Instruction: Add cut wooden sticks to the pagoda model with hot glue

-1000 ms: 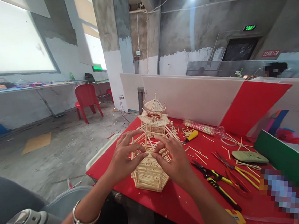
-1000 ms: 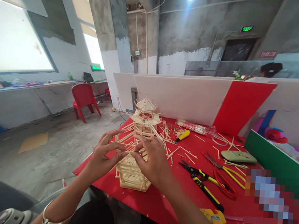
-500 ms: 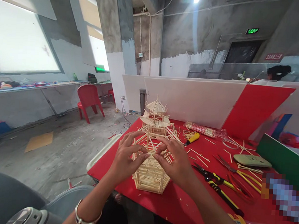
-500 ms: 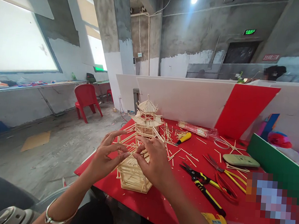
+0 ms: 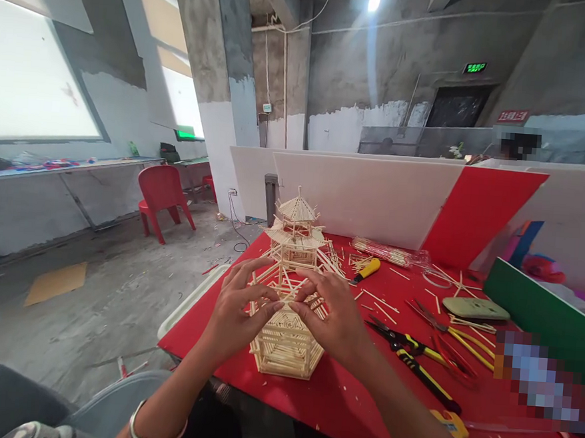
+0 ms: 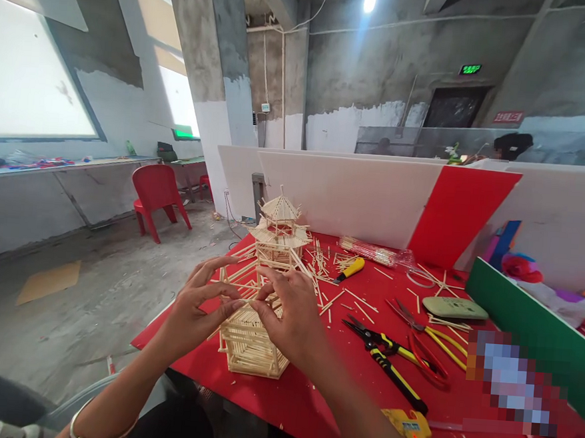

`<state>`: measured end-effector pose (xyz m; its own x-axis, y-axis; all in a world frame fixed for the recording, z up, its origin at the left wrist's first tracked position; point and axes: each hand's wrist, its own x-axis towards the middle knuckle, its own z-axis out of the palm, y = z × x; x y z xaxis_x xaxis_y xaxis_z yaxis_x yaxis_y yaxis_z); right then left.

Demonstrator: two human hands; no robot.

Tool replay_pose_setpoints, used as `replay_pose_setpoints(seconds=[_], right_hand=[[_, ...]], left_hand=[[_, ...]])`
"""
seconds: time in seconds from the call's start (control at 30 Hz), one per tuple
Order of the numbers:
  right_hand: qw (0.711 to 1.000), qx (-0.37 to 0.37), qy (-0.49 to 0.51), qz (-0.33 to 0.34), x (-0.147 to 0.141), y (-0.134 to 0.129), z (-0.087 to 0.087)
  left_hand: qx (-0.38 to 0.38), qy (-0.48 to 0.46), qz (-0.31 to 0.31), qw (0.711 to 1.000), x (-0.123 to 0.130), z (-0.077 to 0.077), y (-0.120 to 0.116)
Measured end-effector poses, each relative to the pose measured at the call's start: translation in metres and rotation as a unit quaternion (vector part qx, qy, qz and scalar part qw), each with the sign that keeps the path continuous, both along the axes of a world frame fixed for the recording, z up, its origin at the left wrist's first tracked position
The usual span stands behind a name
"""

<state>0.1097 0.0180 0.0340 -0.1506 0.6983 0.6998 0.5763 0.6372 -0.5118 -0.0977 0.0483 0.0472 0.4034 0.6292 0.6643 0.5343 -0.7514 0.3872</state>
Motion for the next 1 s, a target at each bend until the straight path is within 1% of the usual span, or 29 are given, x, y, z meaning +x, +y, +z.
replay_pose_setpoints(seconds=[0.17,0.37,0.67,0.87,1.0], right_hand=[[1.0,0.002,0.006,0.001,0.0,0.001,0.0],[1.0,-0.002,0.001,0.0,0.0,0.001,-0.001],[1.0,0.002,0.014,0.001,0.002,-0.002,0.001],[0.999,0.015,0.005,-0.038,0.006,-0.008,0.0],[0.999,0.013,-0.001,-0.05,0.008,-0.012,-0.001]], left_hand=[[0.009,-0.001,0.002,1.0,0.0,-0.003,0.003],[0.019,0.004,0.007,1.0,0.0,-0.003,0.003],[0.011,0.001,0.01,1.0,0.0,-0.002,0.003],[0.004,-0.001,0.011,1.0,0.0,-0.001,0.001],[0.003,-0.003,0.012,1.0,0.001,0.001,0.0]])
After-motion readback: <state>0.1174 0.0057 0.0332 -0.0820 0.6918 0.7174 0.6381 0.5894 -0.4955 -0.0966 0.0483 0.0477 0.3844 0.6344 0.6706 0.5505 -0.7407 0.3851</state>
